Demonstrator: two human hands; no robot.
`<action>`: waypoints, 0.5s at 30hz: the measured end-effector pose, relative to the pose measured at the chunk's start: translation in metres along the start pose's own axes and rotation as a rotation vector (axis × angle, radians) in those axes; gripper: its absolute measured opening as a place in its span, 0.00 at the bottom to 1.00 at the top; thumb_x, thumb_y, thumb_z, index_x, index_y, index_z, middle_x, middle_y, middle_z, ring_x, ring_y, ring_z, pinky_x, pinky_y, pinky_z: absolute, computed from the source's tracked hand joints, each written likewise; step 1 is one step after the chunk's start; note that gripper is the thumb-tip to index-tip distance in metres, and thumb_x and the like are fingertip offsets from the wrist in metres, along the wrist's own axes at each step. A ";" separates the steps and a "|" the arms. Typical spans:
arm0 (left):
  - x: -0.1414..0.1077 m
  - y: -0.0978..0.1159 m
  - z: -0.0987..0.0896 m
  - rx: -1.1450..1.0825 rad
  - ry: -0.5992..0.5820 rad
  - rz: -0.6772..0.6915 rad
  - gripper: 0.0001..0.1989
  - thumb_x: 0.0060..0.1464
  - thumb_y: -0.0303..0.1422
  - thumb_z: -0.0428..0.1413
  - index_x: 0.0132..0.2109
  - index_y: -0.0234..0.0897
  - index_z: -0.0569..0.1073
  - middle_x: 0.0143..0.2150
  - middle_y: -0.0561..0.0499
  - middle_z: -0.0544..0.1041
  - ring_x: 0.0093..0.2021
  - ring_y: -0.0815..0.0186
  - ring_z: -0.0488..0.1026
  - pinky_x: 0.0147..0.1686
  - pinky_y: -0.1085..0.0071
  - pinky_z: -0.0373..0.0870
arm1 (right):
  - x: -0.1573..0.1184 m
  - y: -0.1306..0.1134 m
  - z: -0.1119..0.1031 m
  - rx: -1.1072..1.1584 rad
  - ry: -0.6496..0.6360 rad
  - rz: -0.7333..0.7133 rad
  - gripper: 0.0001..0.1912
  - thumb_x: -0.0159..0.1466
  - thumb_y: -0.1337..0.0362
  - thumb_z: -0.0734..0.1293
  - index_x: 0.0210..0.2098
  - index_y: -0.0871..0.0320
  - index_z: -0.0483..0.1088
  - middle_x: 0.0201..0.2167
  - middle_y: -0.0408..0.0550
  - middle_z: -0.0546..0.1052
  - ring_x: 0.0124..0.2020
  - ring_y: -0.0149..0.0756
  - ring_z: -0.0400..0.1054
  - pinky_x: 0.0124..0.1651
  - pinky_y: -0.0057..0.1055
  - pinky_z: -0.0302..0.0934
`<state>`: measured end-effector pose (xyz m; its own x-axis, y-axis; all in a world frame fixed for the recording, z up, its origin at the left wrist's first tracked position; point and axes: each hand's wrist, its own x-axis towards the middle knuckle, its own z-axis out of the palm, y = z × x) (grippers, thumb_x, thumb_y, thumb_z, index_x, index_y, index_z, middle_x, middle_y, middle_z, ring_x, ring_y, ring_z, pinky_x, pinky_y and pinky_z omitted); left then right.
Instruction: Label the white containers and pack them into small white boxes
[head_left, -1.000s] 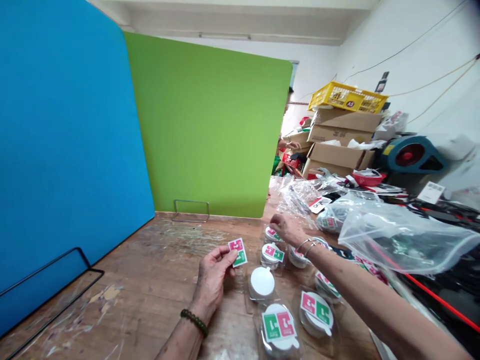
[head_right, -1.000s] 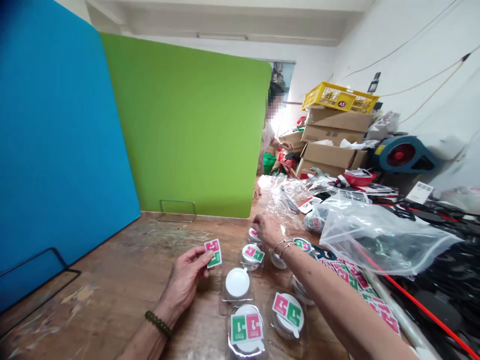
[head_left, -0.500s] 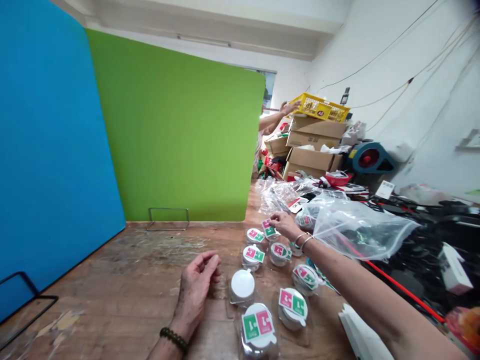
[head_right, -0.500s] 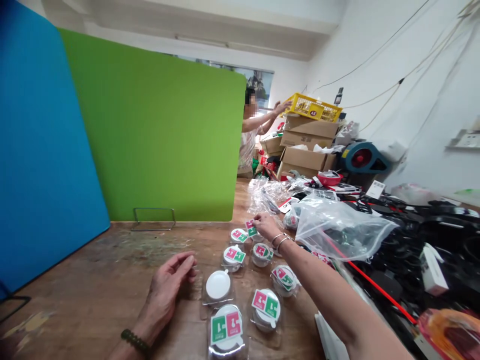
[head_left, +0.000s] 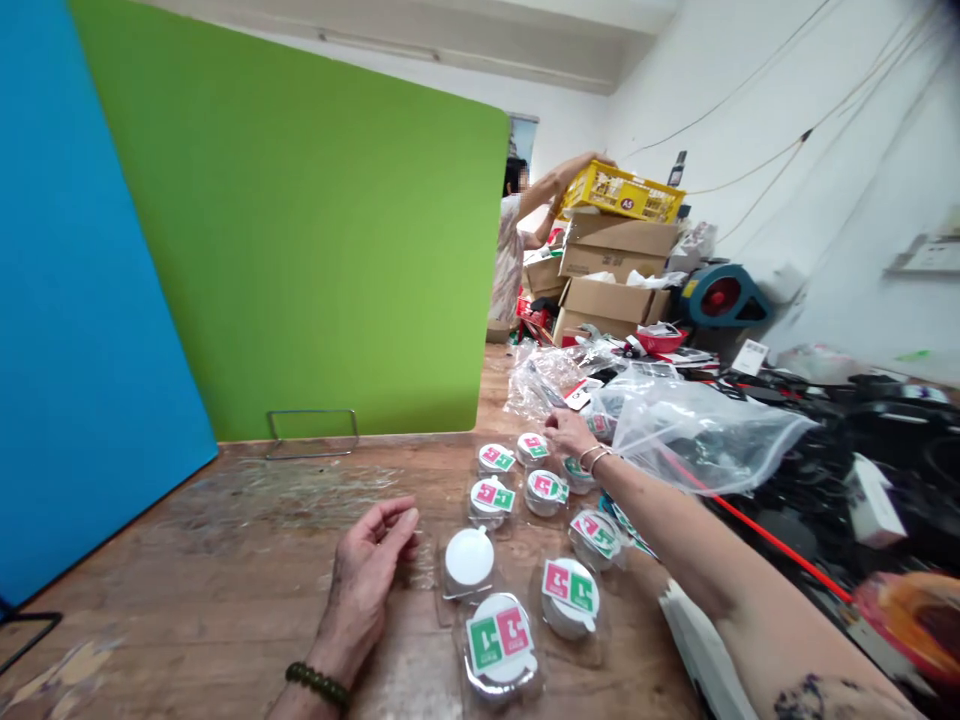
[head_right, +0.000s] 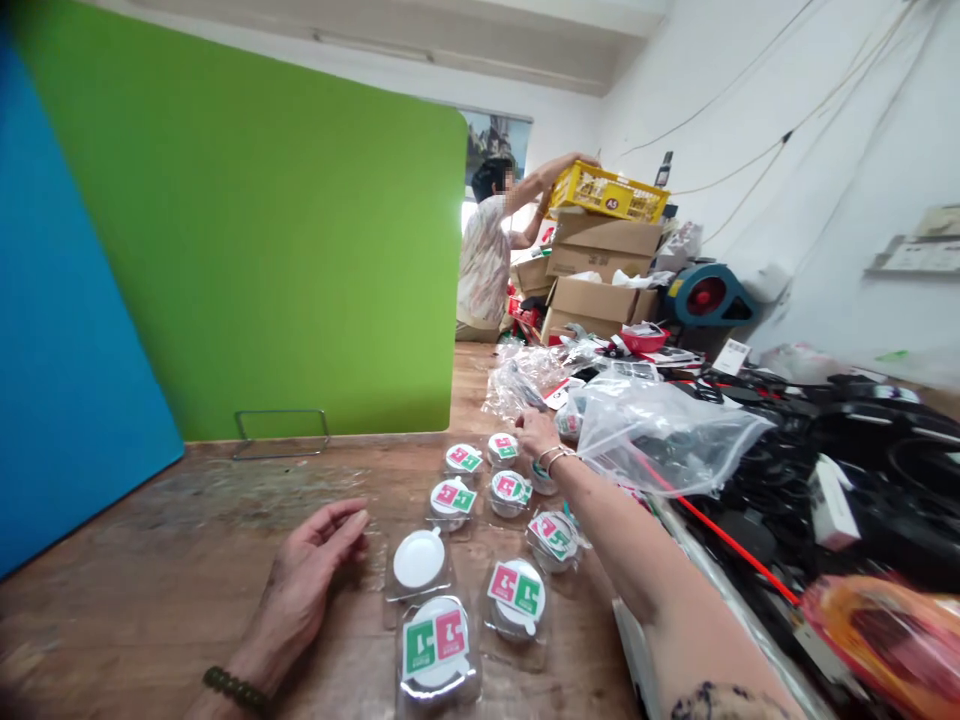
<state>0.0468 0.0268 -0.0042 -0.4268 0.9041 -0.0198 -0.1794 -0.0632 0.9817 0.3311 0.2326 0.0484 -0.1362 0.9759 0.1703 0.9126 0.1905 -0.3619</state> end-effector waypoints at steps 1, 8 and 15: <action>0.002 -0.001 0.000 0.000 0.003 0.000 0.28 0.36 0.45 0.70 0.43 0.34 0.76 0.31 0.53 0.76 0.28 0.70 0.71 0.26 0.76 0.69 | -0.006 0.005 -0.012 -0.009 -0.003 -0.016 0.10 0.61 0.70 0.65 0.41 0.62 0.76 0.41 0.51 0.80 0.43 0.36 0.72 0.42 0.25 0.60; 0.010 0.000 0.001 -0.014 0.029 -0.032 0.28 0.30 0.41 0.71 0.42 0.35 0.77 0.28 0.54 0.76 0.26 0.71 0.71 0.24 0.77 0.70 | -0.089 0.070 -0.083 -0.145 -0.251 -0.046 0.08 0.53 0.74 0.68 0.30 0.59 0.78 0.28 0.44 0.78 0.31 0.33 0.71 0.32 0.24 0.56; 0.006 0.004 0.002 -0.006 0.083 -0.034 0.27 0.28 0.39 0.70 0.40 0.35 0.77 0.28 0.55 0.76 0.25 0.72 0.71 0.22 0.78 0.70 | -0.137 0.127 -0.064 -0.304 -0.218 0.046 0.08 0.56 0.71 0.68 0.35 0.60 0.77 0.37 0.53 0.78 0.40 0.41 0.70 0.40 0.29 0.55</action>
<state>0.0458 0.0328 0.0000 -0.4926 0.8675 -0.0689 -0.1999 -0.0357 0.9792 0.4904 0.1167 0.0372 -0.1414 0.9887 -0.0506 0.9880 0.1377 -0.0703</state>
